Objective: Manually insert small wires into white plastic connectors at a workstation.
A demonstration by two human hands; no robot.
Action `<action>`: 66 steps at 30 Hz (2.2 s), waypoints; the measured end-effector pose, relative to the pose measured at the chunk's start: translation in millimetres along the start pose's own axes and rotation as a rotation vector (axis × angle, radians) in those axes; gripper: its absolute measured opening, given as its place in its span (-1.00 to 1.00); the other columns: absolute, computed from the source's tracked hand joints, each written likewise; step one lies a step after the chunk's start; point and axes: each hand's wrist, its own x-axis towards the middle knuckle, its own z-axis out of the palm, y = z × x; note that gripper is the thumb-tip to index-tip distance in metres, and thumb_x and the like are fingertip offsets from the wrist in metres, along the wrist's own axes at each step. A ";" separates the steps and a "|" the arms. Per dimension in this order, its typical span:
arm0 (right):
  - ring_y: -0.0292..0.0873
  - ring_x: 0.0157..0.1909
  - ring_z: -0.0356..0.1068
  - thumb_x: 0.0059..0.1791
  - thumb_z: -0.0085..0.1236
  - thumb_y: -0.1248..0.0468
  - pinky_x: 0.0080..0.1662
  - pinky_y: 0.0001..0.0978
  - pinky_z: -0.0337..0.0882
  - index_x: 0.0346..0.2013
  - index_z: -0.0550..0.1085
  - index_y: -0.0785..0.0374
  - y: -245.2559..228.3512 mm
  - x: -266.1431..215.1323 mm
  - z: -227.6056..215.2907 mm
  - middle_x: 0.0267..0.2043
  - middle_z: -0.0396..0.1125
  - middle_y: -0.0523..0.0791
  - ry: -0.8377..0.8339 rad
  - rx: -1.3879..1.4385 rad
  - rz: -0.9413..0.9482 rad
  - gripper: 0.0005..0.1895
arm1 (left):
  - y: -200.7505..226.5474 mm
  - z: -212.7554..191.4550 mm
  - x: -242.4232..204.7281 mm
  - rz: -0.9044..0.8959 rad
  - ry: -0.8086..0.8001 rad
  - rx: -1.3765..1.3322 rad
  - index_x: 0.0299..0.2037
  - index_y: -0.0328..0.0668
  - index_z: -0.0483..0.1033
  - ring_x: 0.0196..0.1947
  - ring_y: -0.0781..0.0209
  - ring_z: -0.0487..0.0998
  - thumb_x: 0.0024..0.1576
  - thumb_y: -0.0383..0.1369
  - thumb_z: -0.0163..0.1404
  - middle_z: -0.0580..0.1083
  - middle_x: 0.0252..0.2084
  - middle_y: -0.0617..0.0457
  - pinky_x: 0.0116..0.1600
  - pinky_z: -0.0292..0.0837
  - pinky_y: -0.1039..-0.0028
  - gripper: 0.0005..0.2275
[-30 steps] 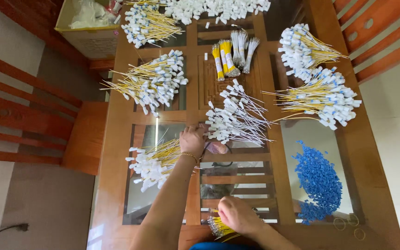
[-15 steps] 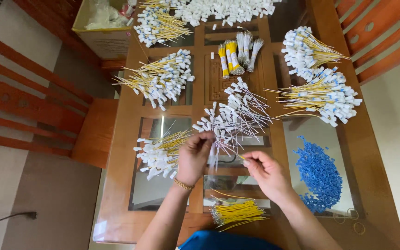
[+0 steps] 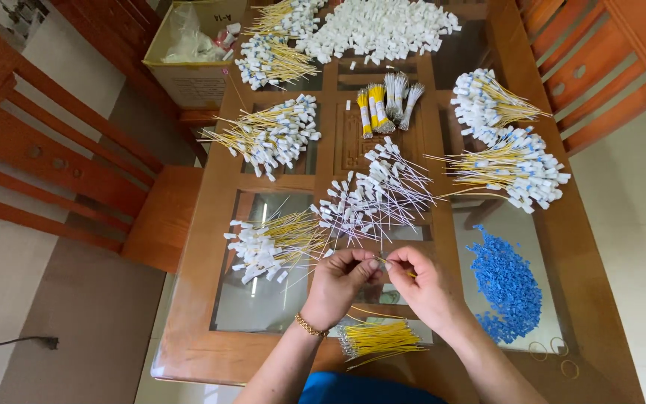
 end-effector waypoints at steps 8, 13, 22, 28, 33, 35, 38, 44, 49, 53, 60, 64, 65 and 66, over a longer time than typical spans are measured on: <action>-0.21 -0.45 0.42 -0.05 0.22 0.39 -0.38 -0.39 0.47 -0.29 0.61 0.23 5.5 -5.5 5.4 -0.47 0.51 0.01 -0.032 0.187 0.063 -0.93 | 5.7 3.3 -7.8 -0.097 -0.003 -0.126 -0.18 -0.36 0.62 -0.43 0.20 0.66 0.21 -0.45 0.16 0.59 -0.46 -0.12 -0.26 0.63 0.47 -0.90; -0.23 -0.44 0.41 -0.02 0.17 0.40 -0.37 -0.44 0.45 -0.29 0.63 0.26 -5.3 -7.2 2.8 -0.47 0.51 0.01 -0.007 0.232 0.083 -0.90 | -14.7 3.6 -2.6 -0.219 0.022 -0.335 -0.07 -0.40 0.59 -0.38 0.10 0.72 0.22 -0.47 0.13 0.62 -0.38 -0.19 -0.23 0.69 0.38 -0.84; -0.36 -0.58 0.28 -0.10 0.21 0.39 -0.56 -0.55 0.23 -0.31 0.58 0.25 -29.3 -2.2 -15.0 -0.44 0.43 -0.21 0.031 -0.084 -0.129 -0.91 | -6.3 -13.3 -0.9 -0.253 -0.069 -0.663 0.08 -0.46 0.51 -0.30 0.14 0.64 0.26 -0.53 -0.01 0.58 -0.26 -0.16 -0.11 0.64 0.45 -0.78; -0.36 -0.61 0.25 -0.12 0.22 0.42 -0.59 -0.52 0.19 -0.38 0.55 0.23 -30.6 2.1 -16.1 -0.48 0.40 -0.22 0.026 -0.184 -0.251 -0.94 | -8.8 -16.8 -0.5 -0.247 -0.078 -0.621 0.06 -0.45 0.51 -0.31 0.15 0.63 0.26 -0.51 0.02 0.58 -0.23 -0.15 -0.12 0.62 0.45 -0.79; -0.37 -0.62 0.27 -0.06 0.18 0.35 -0.58 -0.50 0.21 -0.39 0.55 0.19 -27.6 2.9 -17.4 -0.50 0.39 -0.25 -0.080 -0.152 -0.145 -0.97 | -11.8 -17.4 -0.6 -0.226 -0.108 -0.575 0.05 -0.48 0.51 -0.26 0.13 0.63 0.25 -0.55 0.00 0.57 -0.18 -0.16 -0.06 0.62 0.41 -0.80; -0.37 -0.63 0.27 -0.05 0.17 0.33 -0.59 -0.50 0.21 -0.37 0.56 0.19 -28.9 4.1 -17.5 -0.51 0.40 -0.24 -0.113 -0.117 -0.099 -0.96 | -11.1 -16.6 -0.4 -0.218 -0.118 -0.570 0.05 -0.49 0.50 -0.25 0.13 0.64 0.25 -0.55 0.00 0.57 -0.17 -0.16 -0.05 0.62 0.42 -0.80; -0.40 -0.68 0.21 -0.02 0.12 0.31 -0.62 -0.53 0.12 -0.34 0.60 0.15 -30.8 4.6 -14.9 -0.58 0.43 -0.26 -0.182 -0.123 0.048 -0.89 | -9.9 -14.9 -0.9 -0.227 -0.134 -0.535 0.03 -0.50 0.52 -0.25 0.14 0.64 0.25 -0.57 0.01 0.58 -0.18 -0.17 -0.04 0.63 0.42 -0.81; -0.33 -0.59 0.22 -0.01 0.14 0.28 -0.52 -0.44 0.20 -0.30 0.51 0.19 -18.0 1.8 -6.9 -0.54 0.35 -0.24 -0.131 -0.096 -0.004 -0.95 | -12.0 -21.6 1.5 -0.254 -0.099 -0.541 0.02 -0.47 0.54 -0.28 0.16 0.63 0.25 -0.56 0.02 0.57 -0.20 -0.13 -0.07 0.63 0.40 -0.82; -0.32 -0.58 0.29 -0.02 0.11 0.36 -0.56 -0.46 0.28 -0.38 0.44 0.20 -7.2 0.3 8.5 -0.49 0.39 -0.19 -0.132 -0.166 -0.047 -0.96 | -10.7 -20.1 -2.4 -0.250 -0.092 -0.537 0.00 -0.54 0.54 -0.27 0.12 0.63 0.24 -0.58 0.01 0.58 -0.18 -0.19 -0.03 0.64 0.37 -0.82; -0.21 -0.56 0.36 -0.08 0.14 0.33 -0.48 -0.35 0.33 -0.32 0.48 0.19 -3.6 -8.5 19.6 -0.49 0.44 -0.17 -0.046 -0.157 -0.051 -0.94 | -27.3 -23.0 -7.2 -0.231 -0.080 -0.511 -0.02 -0.54 0.55 -0.30 0.13 0.64 0.24 -0.58 0.02 0.59 -0.22 -0.18 -0.06 0.65 0.40 -0.83; -0.15 -0.51 0.40 0.03 0.08 0.29 -0.38 -0.28 0.39 -0.23 0.53 0.18 39.0 -7.8 41.3 -0.51 0.46 -0.09 -0.137 -0.047 0.087 -0.91 | -37.7 -55.6 -4.3 -0.186 0.020 -0.253 -0.07 -0.45 0.61 -0.31 0.22 0.63 0.20 -0.53 0.10 0.59 -0.30 -0.10 -0.09 0.63 0.47 -0.85; -0.05 -0.31 0.41 0.13 -0.05 0.33 -0.12 -0.21 0.48 -0.08 0.53 0.21 64.4 1.1 20.8 -0.35 0.43 0.01 -0.031 0.138 0.294 -0.82 | -39.7 -131.9 32.9 -0.083 0.307 0.280 -0.09 -0.22 0.66 -0.24 0.22 0.50 0.25 -0.35 0.11 0.62 -0.23 -0.07 0.02 0.47 0.34 -0.85; -0.05 -0.31 0.41 0.13 -0.05 0.33 -0.12 -0.21 0.48 -0.08 0.53 0.21 69.9 0.6 17.4 -0.35 0.43 0.01 -0.034 0.141 0.296 -0.82 | -49.0 -151.3 39.5 -0.087 0.308 0.282 -0.09 -0.22 0.66 -0.24 0.22 0.50 0.25 -0.35 0.11 0.62 -0.23 -0.07 0.02 0.47 0.34 -0.85; -0.08 -0.38 0.41 0.13 -0.02 0.34 -0.20 -0.25 0.47 -0.06 0.56 0.21 75.1 0.4 14.1 -0.36 0.47 0.03 -0.017 0.063 0.278 -0.81 | -58.0 -171.1 46.8 -0.064 0.395 0.349 -0.09 -0.14 0.68 -0.22 0.26 0.53 0.27 -0.36 0.10 0.63 -0.20 -0.02 0.02 0.47 0.38 -0.88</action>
